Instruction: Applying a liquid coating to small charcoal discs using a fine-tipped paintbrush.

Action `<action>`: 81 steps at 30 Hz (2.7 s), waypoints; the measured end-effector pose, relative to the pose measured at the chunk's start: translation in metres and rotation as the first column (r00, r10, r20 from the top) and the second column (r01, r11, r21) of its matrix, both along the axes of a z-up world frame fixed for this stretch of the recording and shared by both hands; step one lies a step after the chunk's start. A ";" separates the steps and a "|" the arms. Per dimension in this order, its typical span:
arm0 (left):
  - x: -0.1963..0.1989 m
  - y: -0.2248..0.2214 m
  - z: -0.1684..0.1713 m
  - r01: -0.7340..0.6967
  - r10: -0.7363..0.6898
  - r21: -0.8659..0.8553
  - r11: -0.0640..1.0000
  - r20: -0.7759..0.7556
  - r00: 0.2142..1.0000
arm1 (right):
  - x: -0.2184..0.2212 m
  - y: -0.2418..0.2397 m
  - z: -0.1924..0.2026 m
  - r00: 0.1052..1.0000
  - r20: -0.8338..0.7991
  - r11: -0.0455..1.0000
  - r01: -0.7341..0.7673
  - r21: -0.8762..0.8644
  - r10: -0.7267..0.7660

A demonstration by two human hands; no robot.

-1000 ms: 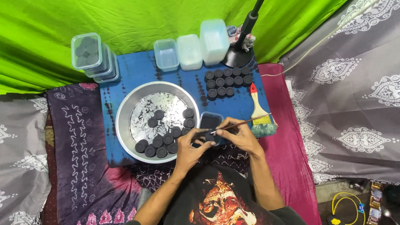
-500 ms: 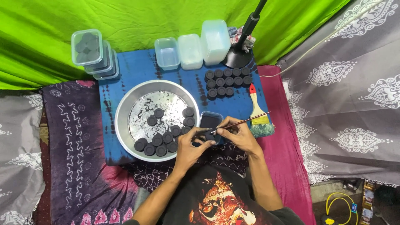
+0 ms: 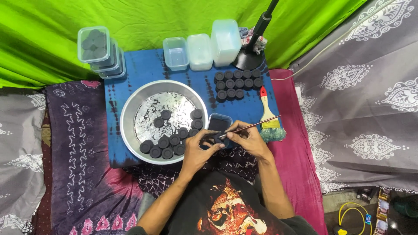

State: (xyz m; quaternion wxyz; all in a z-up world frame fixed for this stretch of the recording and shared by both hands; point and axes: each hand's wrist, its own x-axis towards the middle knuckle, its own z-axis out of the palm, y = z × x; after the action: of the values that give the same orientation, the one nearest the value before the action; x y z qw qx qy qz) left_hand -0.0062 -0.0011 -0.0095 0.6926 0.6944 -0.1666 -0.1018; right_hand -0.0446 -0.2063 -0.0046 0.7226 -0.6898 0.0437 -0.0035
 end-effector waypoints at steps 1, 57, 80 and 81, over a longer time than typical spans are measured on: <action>0.000 0.000 0.001 -0.002 0.002 -0.001 1.000 0.004 1.000 | 0.000 0.001 0.003 1.000 0.004 1.000 -0.002 -0.001 0.002; -0.002 0.000 0.003 -0.010 0.010 0.014 1.000 -0.008 1.000 | -0.006 0.002 0.007 0.990 0.138 0.999 -0.030 -0.026 0.033; -0.005 -0.004 0.043 -0.157 0.133 -0.054 0.986 -0.305 0.943 | 0.007 0.037 -0.005 0.972 0.047 0.971 0.234 -0.051 -0.232; -0.008 -0.003 0.051 -0.112 0.098 -0.033 0.993 -0.290 0.952 | 0.006 0.039 -0.004 0.963 0.023 0.963 0.269 0.022 -0.269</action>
State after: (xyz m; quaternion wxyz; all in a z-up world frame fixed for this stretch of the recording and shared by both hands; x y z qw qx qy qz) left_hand -0.0137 -0.0042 0.0418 0.7309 0.6627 -0.0291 -0.1607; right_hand -0.0383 -0.1671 -0.0089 0.7222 -0.6708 0.1277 -0.1102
